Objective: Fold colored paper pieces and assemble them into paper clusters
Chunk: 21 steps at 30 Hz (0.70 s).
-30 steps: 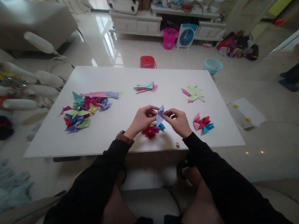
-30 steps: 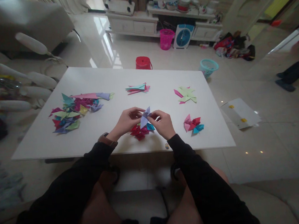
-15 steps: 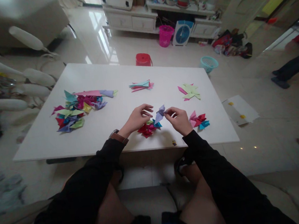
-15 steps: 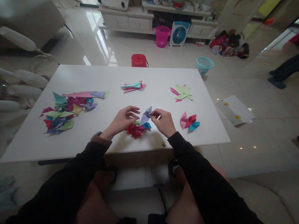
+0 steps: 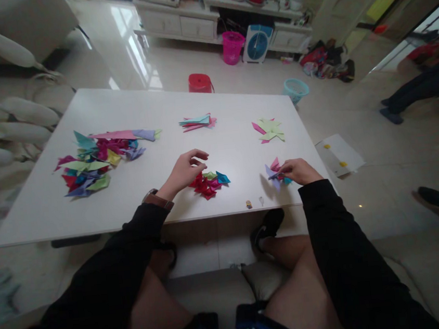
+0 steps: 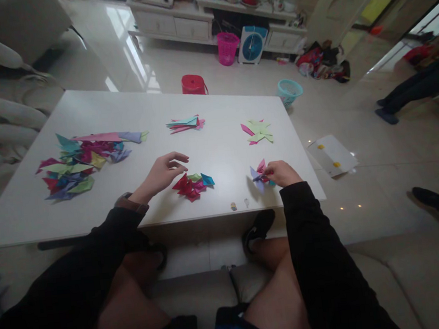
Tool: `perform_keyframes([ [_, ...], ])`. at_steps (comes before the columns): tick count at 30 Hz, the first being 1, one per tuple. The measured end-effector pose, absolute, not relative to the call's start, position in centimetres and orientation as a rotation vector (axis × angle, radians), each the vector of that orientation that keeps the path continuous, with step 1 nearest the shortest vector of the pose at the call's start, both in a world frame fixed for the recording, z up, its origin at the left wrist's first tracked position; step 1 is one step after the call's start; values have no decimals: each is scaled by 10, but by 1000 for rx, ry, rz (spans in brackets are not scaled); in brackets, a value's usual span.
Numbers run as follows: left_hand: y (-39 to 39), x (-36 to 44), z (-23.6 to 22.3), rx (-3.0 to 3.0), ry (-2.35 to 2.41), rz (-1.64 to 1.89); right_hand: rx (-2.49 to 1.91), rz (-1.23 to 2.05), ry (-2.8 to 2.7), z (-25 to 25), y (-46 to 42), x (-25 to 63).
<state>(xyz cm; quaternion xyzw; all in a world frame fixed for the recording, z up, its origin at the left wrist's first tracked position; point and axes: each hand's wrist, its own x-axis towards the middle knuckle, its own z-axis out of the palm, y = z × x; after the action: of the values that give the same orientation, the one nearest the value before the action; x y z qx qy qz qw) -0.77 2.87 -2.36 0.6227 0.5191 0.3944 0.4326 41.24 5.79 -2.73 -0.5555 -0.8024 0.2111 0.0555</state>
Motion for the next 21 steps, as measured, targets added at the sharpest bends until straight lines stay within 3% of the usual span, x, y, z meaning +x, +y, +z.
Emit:
perform_keyframes([
  [7,28,-27,-27,1560,1351,963,-1793,720,-2595,-54,66,445],
  [12,28,-40,-37,1545,1409,947,-1775,590,-2554,-60,63,447],
  [21,26,-50,-53,1662,1499,912,-1712,233,-2503,-29,53,414],
])
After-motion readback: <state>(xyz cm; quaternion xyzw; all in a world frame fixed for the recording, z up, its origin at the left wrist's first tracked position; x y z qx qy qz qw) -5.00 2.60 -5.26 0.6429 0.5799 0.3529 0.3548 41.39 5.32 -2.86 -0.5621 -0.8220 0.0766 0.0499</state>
